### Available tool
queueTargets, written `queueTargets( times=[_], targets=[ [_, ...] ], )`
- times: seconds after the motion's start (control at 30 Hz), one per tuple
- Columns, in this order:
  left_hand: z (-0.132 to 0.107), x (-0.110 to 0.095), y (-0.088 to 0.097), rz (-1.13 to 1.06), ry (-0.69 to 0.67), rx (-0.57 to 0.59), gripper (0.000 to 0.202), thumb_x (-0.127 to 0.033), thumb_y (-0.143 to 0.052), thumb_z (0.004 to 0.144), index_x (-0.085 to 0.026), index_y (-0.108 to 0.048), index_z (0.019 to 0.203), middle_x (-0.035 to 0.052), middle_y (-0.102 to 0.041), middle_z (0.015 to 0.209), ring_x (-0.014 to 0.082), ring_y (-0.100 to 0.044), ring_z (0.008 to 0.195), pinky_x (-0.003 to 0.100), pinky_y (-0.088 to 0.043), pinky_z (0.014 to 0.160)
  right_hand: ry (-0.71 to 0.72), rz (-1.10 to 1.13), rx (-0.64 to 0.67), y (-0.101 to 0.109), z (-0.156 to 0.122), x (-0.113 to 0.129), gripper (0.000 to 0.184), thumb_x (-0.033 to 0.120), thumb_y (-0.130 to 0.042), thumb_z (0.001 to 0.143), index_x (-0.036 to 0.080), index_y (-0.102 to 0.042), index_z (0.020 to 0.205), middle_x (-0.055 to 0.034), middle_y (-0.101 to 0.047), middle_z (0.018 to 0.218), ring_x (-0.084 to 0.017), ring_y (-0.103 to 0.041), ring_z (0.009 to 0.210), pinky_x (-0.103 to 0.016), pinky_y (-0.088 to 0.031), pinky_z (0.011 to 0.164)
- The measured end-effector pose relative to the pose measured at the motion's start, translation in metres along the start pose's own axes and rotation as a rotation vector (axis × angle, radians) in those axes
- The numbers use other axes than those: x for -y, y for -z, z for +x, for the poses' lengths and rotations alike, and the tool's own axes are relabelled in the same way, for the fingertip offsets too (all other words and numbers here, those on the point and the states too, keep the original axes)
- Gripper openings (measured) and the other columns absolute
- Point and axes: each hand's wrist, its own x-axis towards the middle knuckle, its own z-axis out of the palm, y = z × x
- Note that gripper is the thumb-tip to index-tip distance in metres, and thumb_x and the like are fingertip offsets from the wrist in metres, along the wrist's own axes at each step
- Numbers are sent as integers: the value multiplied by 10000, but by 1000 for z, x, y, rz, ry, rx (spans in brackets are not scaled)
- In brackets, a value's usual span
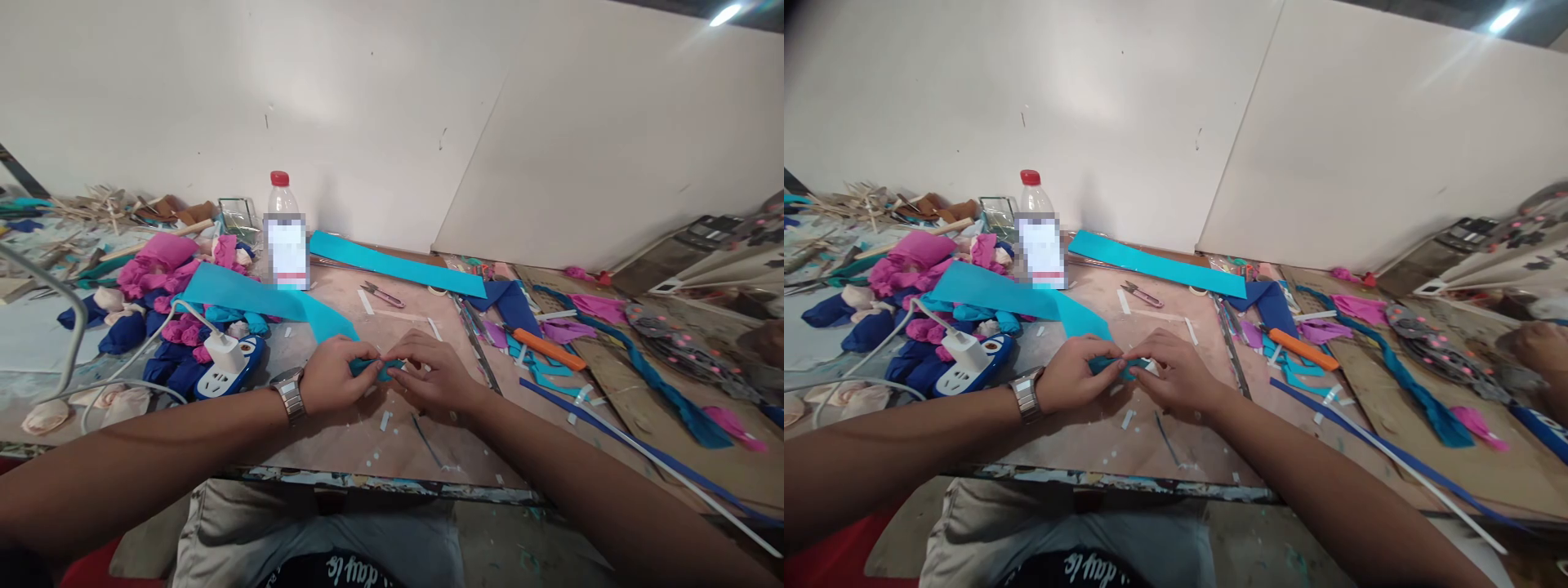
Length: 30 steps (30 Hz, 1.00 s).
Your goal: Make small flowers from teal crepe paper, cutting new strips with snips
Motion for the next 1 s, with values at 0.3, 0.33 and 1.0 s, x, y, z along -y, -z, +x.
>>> queueTargets(
  times=[0.3, 0.33, 1.0],
  targets=[
    [0, 1, -1, -32, -19, -37, 194, -328, -597, 946, -231, -762, 912, -8, -806, 918, 191, -710, 858, 335, -463, 827, 42, -5, -12, 0, 0, -1, 193, 181, -699, 921, 247, -752, 1094, -48, -739, 869, -176, -642, 797, -336, -509, 729],
    [0, 1, -1, -33, -19, -38, 197, -330, -595, 947, -231, -762, 912, -9, -806, 916, 192, -709, 859, 336, -463, 828, 43, -11, -16, 0, 0, -1, 193, 179, -696, 924, 248, -752, 1095, -49, -741, 873, -176, -641, 795, -336, -509, 729],
    [-1, 2, -3, -51, -17, -40, 189, -327, -603, 947, -234, -763, 906, -13, -807, 916, 191, -711, 857, 337, -465, 832, 63, -13, -16, 2, 1, -1, 134, 202, -700, 944, 234, -744, 1066, -58, -751, 891, -186, -667, 852, -353, -529, 763]
  ],
)
